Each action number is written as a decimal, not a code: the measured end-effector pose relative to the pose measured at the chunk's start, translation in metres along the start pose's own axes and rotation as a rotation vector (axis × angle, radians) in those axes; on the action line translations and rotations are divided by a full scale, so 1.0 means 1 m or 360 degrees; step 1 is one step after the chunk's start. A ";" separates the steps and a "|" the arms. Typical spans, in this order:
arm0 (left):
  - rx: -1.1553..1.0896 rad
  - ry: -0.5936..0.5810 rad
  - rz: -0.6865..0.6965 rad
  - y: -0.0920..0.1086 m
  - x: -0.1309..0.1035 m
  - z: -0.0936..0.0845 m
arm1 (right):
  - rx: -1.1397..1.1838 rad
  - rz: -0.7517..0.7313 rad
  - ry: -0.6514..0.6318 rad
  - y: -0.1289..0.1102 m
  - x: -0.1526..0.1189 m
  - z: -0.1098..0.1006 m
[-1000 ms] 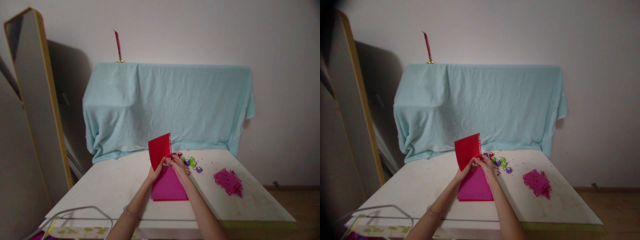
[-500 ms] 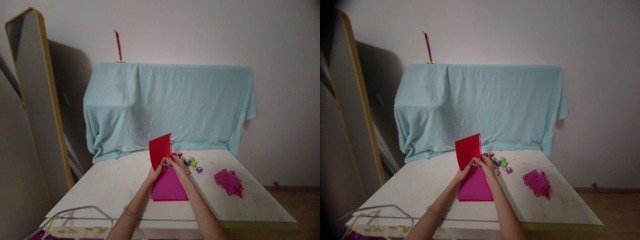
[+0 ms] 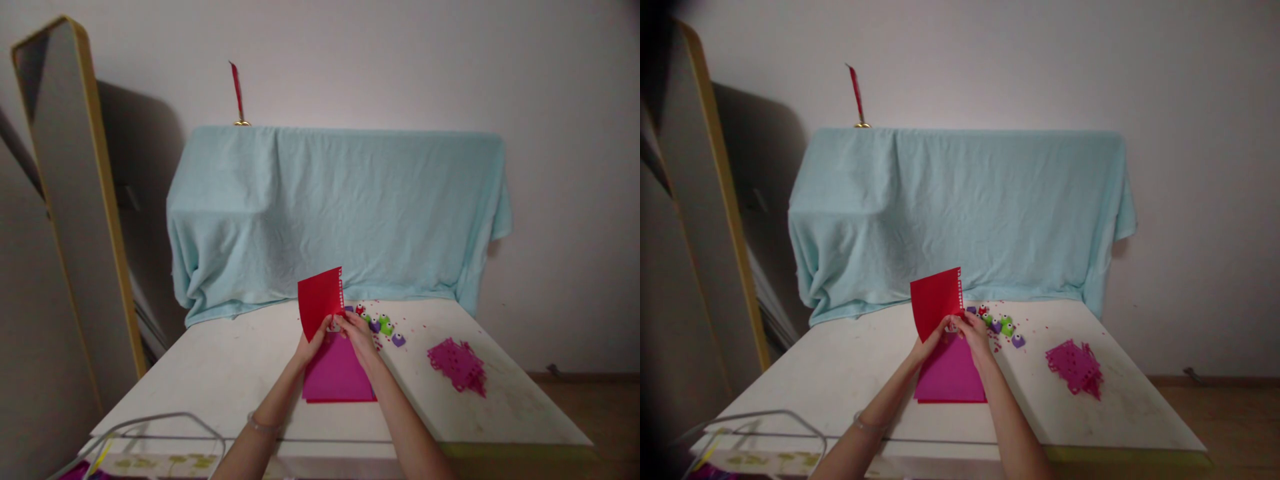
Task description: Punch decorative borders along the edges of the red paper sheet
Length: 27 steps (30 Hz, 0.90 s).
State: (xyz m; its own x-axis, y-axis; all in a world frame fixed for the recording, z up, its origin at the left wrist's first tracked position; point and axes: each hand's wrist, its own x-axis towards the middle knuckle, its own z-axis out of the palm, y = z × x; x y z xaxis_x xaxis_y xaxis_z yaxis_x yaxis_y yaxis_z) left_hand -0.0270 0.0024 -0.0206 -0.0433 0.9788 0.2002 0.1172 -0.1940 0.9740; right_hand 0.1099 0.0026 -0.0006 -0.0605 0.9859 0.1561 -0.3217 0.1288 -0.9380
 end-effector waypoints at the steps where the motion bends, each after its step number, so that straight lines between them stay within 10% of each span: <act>1: -0.0014 -0.0003 0.0002 0.001 0.000 0.000 | 0.0007 0.0028 0.0018 -0.001 -0.001 0.000; 13: -0.0194 -0.0206 0.0049 0.013 -0.010 0.004 | -0.0032 0.0041 0.0093 -0.003 0.001 -0.006; 27: 0.0209 -0.0034 -0.0167 0.016 -0.004 -0.006 | 0.0018 0.0102 -0.0082 0.002 0.001 -0.003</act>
State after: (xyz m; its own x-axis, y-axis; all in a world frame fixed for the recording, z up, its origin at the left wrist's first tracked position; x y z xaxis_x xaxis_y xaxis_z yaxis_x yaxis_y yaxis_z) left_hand -0.0313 -0.0056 -0.0048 -0.0409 0.9947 0.0944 0.2416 -0.0818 0.9669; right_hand 0.1116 0.0041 -0.0030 -0.1298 0.9852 0.1120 -0.3262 0.0642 -0.9431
